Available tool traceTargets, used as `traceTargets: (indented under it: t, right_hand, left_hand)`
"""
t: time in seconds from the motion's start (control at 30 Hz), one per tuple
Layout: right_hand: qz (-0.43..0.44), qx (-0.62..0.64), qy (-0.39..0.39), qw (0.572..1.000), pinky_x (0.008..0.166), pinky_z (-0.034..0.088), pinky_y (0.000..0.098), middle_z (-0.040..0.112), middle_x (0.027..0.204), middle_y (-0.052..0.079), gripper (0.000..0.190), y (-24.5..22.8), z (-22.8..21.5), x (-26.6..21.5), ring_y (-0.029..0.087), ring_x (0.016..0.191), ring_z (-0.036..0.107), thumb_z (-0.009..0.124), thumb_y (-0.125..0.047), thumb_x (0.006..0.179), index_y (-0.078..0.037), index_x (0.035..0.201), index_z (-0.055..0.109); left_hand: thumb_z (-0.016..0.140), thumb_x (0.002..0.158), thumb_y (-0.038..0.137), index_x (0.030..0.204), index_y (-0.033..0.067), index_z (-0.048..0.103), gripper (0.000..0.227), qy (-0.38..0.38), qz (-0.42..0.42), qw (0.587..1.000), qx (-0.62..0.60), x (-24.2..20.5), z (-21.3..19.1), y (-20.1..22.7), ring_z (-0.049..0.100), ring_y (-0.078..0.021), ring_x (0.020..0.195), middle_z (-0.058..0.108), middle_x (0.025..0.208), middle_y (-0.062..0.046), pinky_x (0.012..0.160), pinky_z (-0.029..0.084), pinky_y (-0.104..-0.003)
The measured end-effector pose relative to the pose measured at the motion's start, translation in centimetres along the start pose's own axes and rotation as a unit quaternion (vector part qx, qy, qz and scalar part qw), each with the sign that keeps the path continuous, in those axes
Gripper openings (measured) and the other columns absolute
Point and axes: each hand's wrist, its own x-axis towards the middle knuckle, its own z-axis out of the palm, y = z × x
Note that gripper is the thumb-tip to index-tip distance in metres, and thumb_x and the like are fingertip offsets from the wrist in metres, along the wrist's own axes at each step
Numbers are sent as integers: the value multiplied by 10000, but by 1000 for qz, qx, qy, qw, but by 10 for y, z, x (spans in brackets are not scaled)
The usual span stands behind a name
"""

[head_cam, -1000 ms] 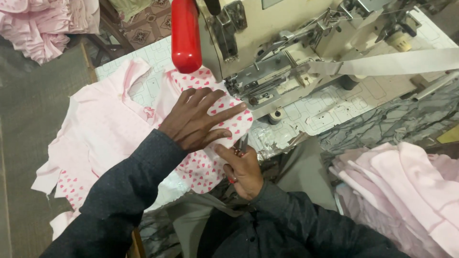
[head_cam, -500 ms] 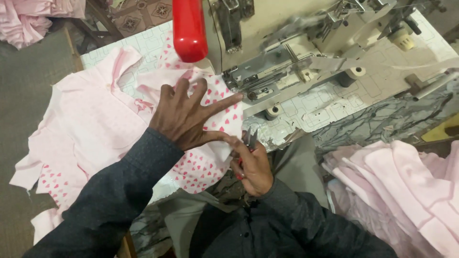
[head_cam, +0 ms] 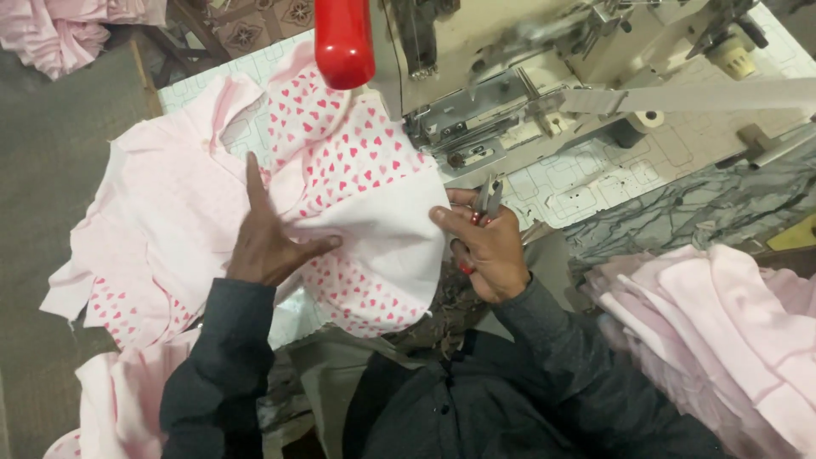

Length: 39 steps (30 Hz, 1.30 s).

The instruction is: Trimming excess threads from pink heart-patterned fabric garments using small snips on a sewing factory floor.

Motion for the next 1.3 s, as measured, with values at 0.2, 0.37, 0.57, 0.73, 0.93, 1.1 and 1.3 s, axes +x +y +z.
traceTargets:
  t: [0.2,0.37,0.57,0.73,0.93,1.1,1.3]
  right_hand:
    - [-54,-1,-47,997,334,335,236,731,767,30,400,2,-8,2,66,363,405,779,-118,888,45,1241,684]
    - [-36,6,-45,998,354,355,244,672,669,7,424,7,-15,0,54,391,437,805,-104,859,42,1235,674]
    - [-24,-39,-58,997,334,307,222,551,512,-48,264,-3,-14,-4,60,322,335,823,-109,852,10,1056,704]
    - [8,-30,-77,997,300,274,197,786,874,78,197,-10,-13,-5,67,315,328,804,-84,866,39,1000,728]
    - [54,-13,-45,997,298,249,222,578,678,19,298,1,-17,0,72,344,306,831,-58,830,19,1051,646]
    - [62,-18,-46,997,282,264,196,767,1129,150,259,-4,-13,-2,74,349,314,802,-46,822,105,1021,734]
    - [62,-5,-51,997,296,281,215,740,1007,125,232,-3,-14,-1,97,379,358,793,-36,852,91,1033,722]
  left_hand:
    - [693,607,81,1514,115,414,949,-48,-58,971,-225,-22,-19,4,676,-274,1117,544,1505,-97,805,560,-371]
    - [689,562,49,1488,72,488,947,28,-79,922,-378,-48,-43,33,590,-143,900,649,1098,-69,750,462,-237]
    - [665,655,69,1448,70,518,807,92,-92,921,-367,-44,-60,56,572,-208,1020,588,1186,-109,859,466,-266]
    - [682,761,93,1446,89,513,706,106,-65,935,-332,-33,-71,53,452,-105,497,533,847,-62,391,430,-216]
    - [684,837,111,1470,97,479,665,120,-51,939,-319,-20,-84,42,525,-150,650,544,1030,-104,411,480,-221]
    - [683,922,111,1452,146,454,578,134,-24,938,-320,-8,-89,28,575,-164,773,557,1307,-144,415,458,-210]
    - [657,998,104,1462,141,456,507,147,-43,930,-334,0,-89,14,466,-136,496,586,1070,-104,466,567,-307]
